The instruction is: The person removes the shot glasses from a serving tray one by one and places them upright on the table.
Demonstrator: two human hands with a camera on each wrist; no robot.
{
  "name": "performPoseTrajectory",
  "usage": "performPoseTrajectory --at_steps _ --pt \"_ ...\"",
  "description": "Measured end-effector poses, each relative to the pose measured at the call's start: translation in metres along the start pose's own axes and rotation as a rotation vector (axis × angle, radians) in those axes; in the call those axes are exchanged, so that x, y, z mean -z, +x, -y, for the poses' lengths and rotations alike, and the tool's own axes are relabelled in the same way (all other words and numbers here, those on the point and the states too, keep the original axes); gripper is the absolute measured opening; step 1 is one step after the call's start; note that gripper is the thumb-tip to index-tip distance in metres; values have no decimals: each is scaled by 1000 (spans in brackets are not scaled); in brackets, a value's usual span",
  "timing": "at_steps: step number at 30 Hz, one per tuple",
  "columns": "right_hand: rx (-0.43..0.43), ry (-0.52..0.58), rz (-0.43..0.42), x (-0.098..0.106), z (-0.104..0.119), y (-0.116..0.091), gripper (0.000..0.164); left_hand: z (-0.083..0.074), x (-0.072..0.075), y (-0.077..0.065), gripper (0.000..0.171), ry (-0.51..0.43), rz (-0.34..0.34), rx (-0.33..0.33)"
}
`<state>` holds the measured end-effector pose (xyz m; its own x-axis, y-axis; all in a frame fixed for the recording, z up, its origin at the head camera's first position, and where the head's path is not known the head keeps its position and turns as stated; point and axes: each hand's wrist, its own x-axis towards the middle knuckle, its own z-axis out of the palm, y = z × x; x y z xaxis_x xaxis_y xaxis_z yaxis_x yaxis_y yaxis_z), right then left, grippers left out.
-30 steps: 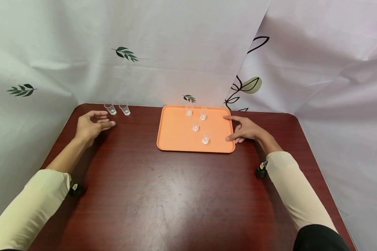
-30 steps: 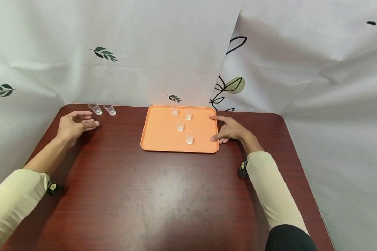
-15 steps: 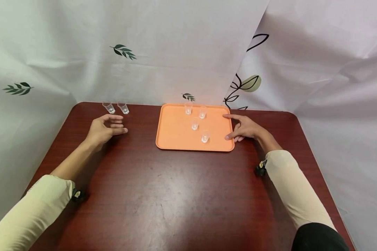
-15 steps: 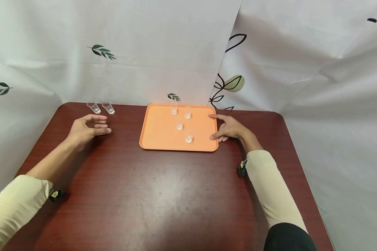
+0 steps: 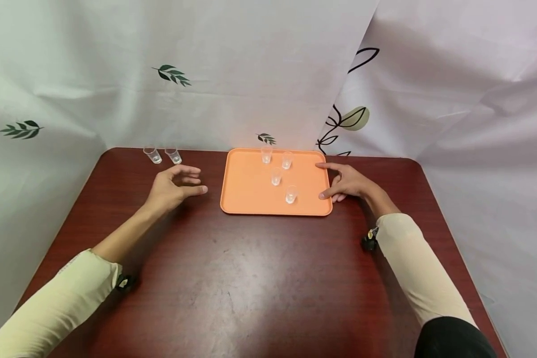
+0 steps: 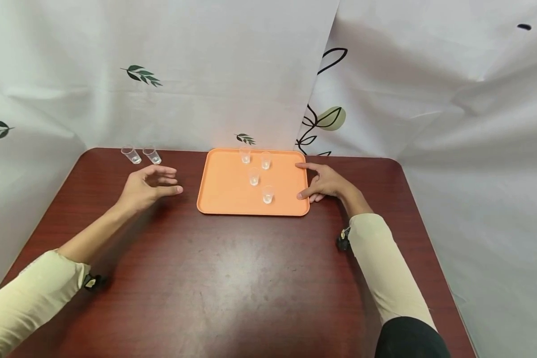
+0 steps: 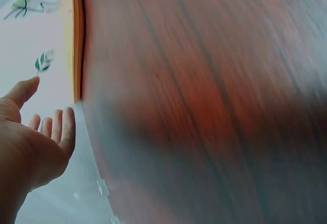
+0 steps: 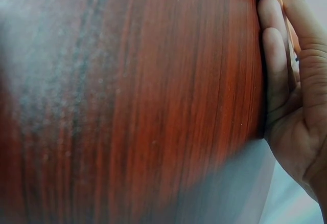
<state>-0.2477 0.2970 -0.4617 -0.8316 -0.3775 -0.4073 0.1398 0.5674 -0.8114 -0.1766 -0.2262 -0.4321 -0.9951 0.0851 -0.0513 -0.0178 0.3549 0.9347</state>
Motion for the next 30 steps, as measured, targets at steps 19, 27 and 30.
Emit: performPoseTrajectory --at_steps 19,27,30 --pt "-7 37 4 -2 3 -1 109 -19 -81 1 55 -100 141 -70" --pt "0 43 5 -1 2 -2 109 -25 -113 2 55 -139 193 -49" --pt "-1 42 3 -1 1 -1 109 -26 -123 3 54 -143 200 -48"
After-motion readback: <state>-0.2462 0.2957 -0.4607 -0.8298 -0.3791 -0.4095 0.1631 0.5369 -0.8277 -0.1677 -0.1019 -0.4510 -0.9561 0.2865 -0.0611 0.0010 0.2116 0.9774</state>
